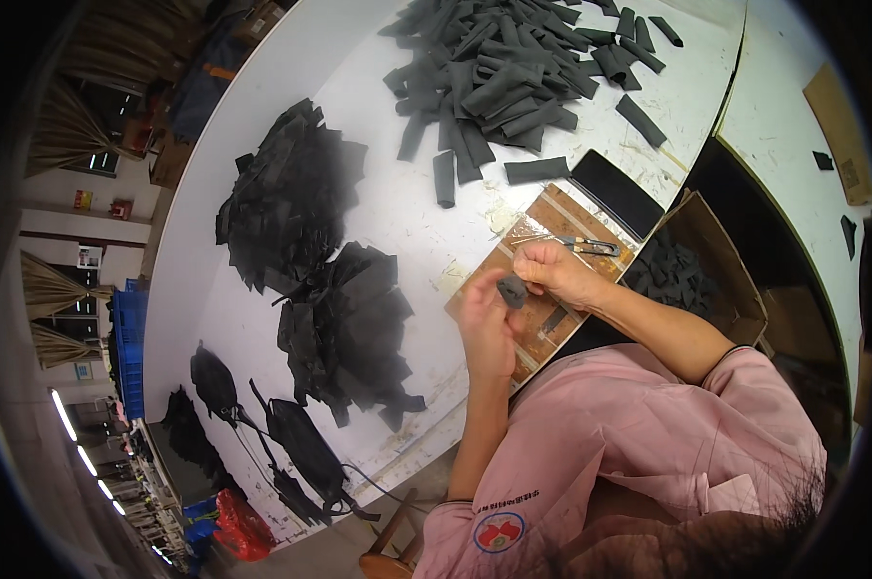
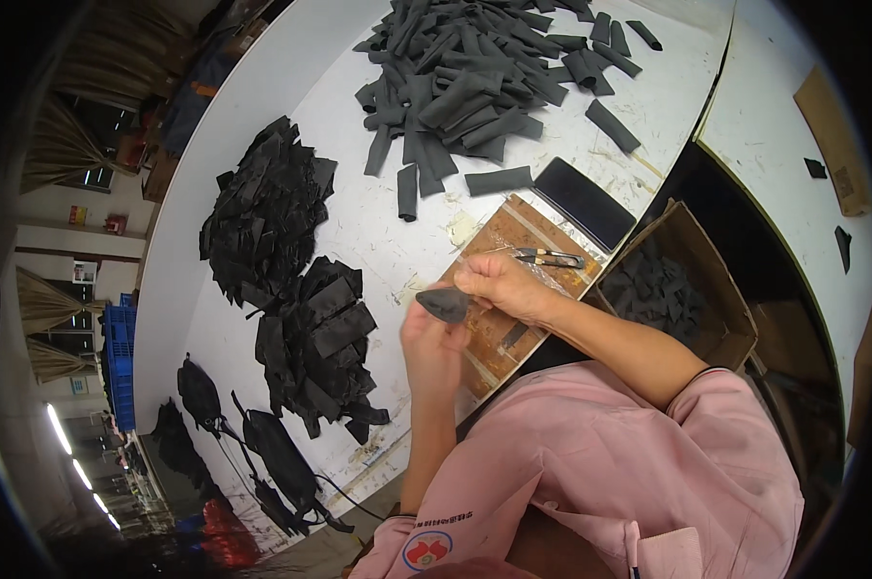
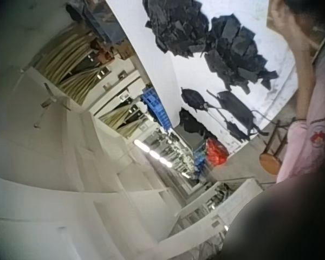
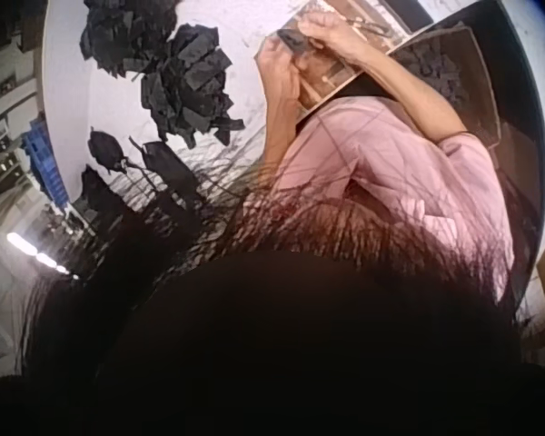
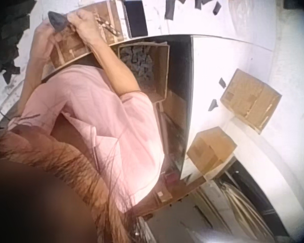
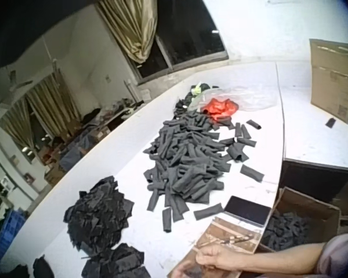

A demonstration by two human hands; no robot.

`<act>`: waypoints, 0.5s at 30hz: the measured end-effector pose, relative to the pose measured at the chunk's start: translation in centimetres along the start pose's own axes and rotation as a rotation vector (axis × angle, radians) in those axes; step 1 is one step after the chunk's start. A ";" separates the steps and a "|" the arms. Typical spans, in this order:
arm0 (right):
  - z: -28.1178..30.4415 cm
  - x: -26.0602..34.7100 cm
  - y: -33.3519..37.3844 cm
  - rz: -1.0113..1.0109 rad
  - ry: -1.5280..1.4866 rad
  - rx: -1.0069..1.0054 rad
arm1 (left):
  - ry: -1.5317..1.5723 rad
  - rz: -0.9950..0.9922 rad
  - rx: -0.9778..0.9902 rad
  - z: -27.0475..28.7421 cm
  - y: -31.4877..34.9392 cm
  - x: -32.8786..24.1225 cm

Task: Rolling and stacking small rectangular foam pieces for assembly.

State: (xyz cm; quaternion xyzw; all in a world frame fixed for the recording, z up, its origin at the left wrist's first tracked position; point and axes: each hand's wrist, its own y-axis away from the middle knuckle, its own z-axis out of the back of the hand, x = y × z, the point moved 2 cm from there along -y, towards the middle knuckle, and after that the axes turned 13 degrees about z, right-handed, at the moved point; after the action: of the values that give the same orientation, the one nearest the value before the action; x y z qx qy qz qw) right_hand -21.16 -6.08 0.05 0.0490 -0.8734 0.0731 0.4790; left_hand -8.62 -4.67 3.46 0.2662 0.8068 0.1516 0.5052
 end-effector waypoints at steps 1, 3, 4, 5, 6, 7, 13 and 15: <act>0.0 0.2 -0.1 0.007 -0.005 -0.006 | -0.270 -0.158 -0.110 -1.1 0.9 -1.3; -0.2 0.9 -0.1 -0.006 0.104 0.057 | -0.423 -0.401 -0.103 -1.6 1.3 -2.3; -0.3 1.3 0.0 0.000 0.101 0.055 | -0.561 -0.647 -0.104 -1.7 1.9 -3.0; -0.3 1.8 0.1 0.052 0.217 0.044 | -0.633 -0.648 -0.050 -1.3 2.0 -3.4; -0.3 2.5 0.2 0.102 0.333 0.031 | -0.638 -0.648 -0.045 -1.3 2.0 -3.5; -0.3 3.1 0.2 0.105 0.332 0.033 | -0.643 -0.682 -0.018 -1.4 2.0 -3.7; -4.2 10.1 -0.1 0.565 1.360 0.537 | -0.180 -0.676 -0.099 -1.4 2.9 -3.5; -3.6 8.6 -0.1 0.605 1.410 0.535 | -0.164 -0.607 -0.117 -1.1 2.7 -3.0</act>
State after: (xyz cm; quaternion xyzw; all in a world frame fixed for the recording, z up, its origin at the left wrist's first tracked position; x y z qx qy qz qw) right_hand -22.78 -5.73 9.25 -0.1338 -0.2949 0.4192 0.8482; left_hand -7.81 -4.23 7.48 -0.0047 0.7959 0.0182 0.6052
